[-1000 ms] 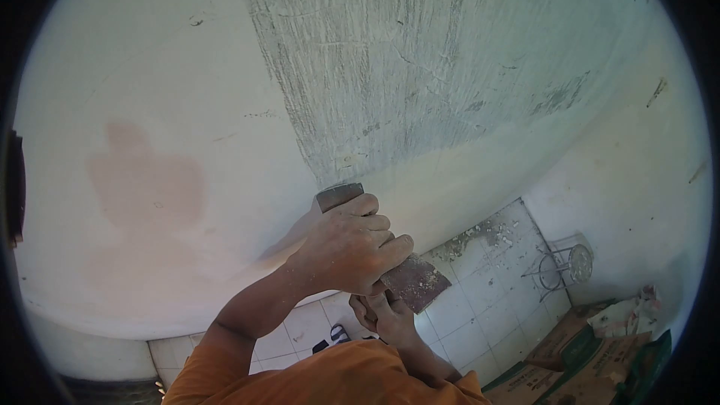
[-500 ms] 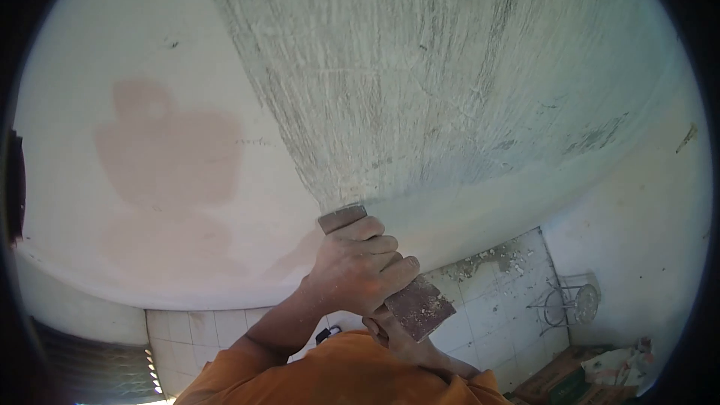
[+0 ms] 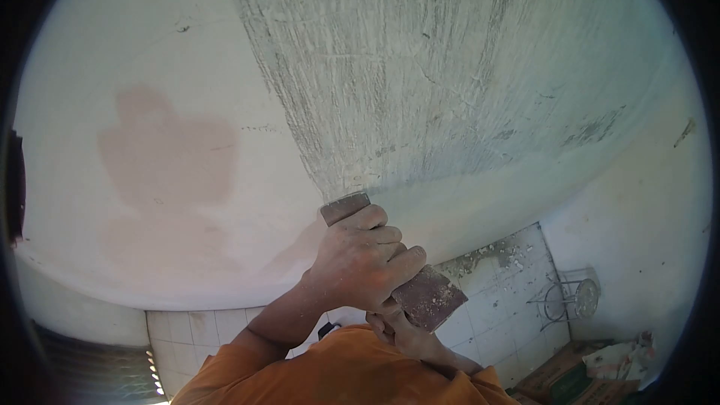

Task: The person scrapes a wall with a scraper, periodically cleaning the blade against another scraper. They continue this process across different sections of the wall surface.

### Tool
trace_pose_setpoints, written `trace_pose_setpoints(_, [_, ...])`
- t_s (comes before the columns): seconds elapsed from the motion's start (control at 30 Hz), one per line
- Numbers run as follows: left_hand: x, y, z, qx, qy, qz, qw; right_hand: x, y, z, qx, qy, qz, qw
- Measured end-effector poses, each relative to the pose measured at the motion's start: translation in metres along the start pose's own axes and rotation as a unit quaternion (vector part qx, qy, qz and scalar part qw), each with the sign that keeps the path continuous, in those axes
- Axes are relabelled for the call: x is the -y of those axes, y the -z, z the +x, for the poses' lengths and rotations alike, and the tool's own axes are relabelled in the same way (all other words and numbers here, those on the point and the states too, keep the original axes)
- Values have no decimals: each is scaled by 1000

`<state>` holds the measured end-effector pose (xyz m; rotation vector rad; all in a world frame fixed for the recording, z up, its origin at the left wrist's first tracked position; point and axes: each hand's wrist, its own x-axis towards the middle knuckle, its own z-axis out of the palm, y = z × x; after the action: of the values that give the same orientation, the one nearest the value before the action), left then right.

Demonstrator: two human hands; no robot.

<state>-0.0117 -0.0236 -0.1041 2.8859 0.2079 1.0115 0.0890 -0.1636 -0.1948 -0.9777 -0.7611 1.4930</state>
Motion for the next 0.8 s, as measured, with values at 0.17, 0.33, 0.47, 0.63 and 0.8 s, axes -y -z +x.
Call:
trace_pose_setpoints(0.17, [-4,8,2,49,7,3,999,14,-10,-5,4,9,38,999])
trace_pose_setpoints(0.33, [3,-9,-4,17,12,42,999,-10,9,24,58,73,-52,994])
trace_pose_setpoints(0.47, [6,-9,-9,9,13,36,999,-47,39,51,113,151,-21,982])
trace_pose_setpoints(0.63, [-4,6,-44,-156,57,-69,984,-45,32,55,20,390,-283,876])
trace_pose_setpoints(0.8, [-45,37,-79,-217,391,-406,797,-30,15,12,4,126,-35,991])
